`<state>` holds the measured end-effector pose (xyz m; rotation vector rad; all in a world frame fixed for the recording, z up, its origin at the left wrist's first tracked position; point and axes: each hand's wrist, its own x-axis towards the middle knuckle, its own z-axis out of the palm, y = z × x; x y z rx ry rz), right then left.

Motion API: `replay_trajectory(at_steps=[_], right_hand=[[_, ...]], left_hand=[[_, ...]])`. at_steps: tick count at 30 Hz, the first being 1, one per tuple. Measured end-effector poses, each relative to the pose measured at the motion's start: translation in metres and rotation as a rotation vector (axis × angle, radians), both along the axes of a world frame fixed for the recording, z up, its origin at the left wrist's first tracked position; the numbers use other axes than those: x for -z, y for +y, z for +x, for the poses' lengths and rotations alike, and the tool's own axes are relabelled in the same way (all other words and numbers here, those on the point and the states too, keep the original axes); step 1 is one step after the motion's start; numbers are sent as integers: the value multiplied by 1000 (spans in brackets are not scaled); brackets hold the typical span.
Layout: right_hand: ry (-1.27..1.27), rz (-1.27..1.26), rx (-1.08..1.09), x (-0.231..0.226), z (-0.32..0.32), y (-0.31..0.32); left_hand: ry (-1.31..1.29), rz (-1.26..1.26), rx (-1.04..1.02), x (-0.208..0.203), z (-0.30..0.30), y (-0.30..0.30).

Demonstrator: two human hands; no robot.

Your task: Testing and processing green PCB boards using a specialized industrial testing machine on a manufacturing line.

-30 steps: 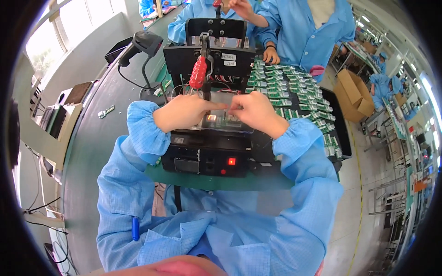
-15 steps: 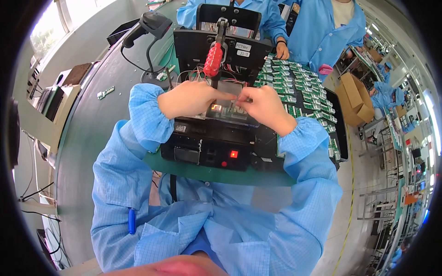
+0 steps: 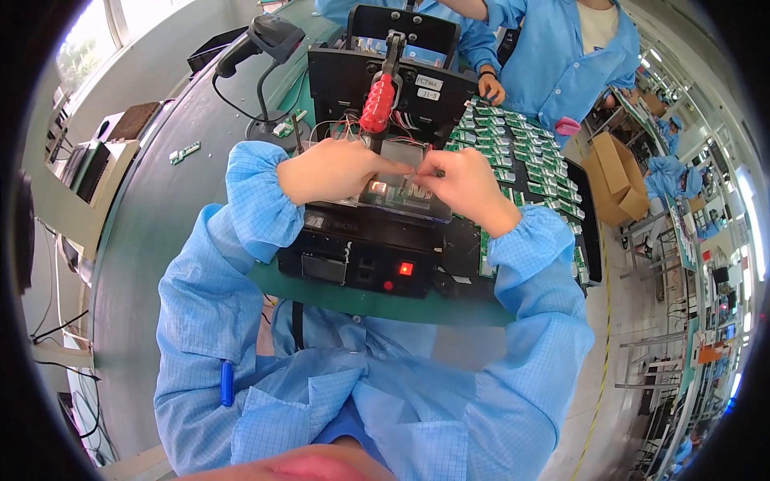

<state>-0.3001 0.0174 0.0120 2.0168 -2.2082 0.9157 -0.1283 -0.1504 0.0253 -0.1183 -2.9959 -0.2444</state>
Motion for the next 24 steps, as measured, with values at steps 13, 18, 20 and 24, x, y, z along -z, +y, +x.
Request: replay_trajectory(at_steps=[13,18,20,24], right_hand=[[-59,5,-30,-2,1,0],[-21,-19,-17,1,0,1],[-25,-11,-12,0,0,1],[33,57,17,-7,0,1]], left_hand=[[-102,1,-33,-16,-1,3],[-155,-42,-48,-11,-3,4],[-132,-25,-41,-14,0,4],[-5,-8,-5,-2,0,0]])
